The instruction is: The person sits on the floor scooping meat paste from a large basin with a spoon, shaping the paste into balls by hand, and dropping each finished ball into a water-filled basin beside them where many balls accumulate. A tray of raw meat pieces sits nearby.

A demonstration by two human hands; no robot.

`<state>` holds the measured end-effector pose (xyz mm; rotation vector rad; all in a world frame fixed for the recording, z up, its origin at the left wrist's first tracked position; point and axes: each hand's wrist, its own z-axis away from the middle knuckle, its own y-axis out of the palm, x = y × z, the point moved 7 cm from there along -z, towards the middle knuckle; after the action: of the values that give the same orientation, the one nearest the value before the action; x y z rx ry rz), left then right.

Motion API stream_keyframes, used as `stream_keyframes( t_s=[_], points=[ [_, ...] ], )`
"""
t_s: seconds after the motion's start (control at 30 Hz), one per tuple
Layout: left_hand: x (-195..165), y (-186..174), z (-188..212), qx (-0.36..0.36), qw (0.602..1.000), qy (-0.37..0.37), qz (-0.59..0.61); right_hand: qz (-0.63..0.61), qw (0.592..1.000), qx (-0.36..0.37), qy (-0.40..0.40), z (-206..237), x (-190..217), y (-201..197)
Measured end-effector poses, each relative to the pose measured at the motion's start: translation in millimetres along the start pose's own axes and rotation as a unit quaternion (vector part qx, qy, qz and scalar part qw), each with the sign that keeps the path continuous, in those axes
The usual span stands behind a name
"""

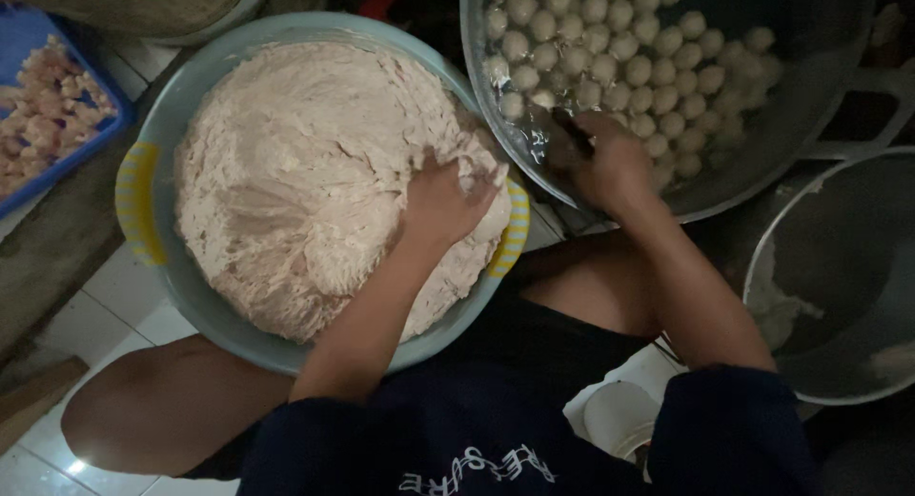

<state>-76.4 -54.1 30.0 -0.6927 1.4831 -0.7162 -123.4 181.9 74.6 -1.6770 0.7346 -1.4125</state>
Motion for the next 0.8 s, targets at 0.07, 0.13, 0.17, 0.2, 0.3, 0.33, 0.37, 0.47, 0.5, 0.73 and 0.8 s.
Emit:
stream_keyframes(
  t_s=[0.07,0.13,0.17,0.2,0.3,0.33,0.37,0.47,0.5,0.73,0.8],
  points=[
    [4.5,1.6,-0.8,-0.035,0.998,0.000,0.045,-0.037,0.996,0.018,0.075,5.4,0.0,-4.3],
    [5.0,2.2,-2.0,-0.052,0.994,0.016,0.092,-0.093,0.991,0.023,0.098,14.7,8.2,-10.3],
    [2.9,2.6,-2.7,-0.050,0.992,0.033,0.116,-0.132,0.987,0.019,0.086,21.0,15.5,-14.4],
    [-0.2,3.0,-3.0,-0.048,0.988,0.051,0.140,-0.170,0.983,0.013,0.074,27.5,22.2,-19.1],
    [0.1,1.1,-5.2,-0.073,0.977,0.019,0.200,-0.285,0.945,0.120,0.104,45.3,43.1,-2.6],
    [-1.6,0.2,-6.3,-0.078,0.978,0.024,0.192,-0.269,0.951,0.123,0.092,47.0,50.2,-2.9],
    [-3.5,-0.3,-7.6,-0.084,0.979,0.029,0.182,-0.252,0.956,0.126,0.079,47.7,57.3,-3.1],
    [-4.4,6.5,-12.4,-0.047,0.988,0.015,0.144,-0.191,0.976,0.099,-0.028,47.7,84.1,-13.3],
    [-4.2,9.9,-13.7,-0.024,0.991,0.005,0.131,-0.168,0.979,0.084,-0.074,48.4,93.4,-17.8],
    [-1.7,6.5,-12.6,0.031,0.994,-0.087,0.065,-0.312,0.915,0.217,0.136,54.3,62.6,2.7],
    [-10.2,-3.4,-7.0,0.006,0.997,-0.044,0.068,-0.263,0.953,0.144,0.038,45.8,57.1,-10.2]
  ],
)
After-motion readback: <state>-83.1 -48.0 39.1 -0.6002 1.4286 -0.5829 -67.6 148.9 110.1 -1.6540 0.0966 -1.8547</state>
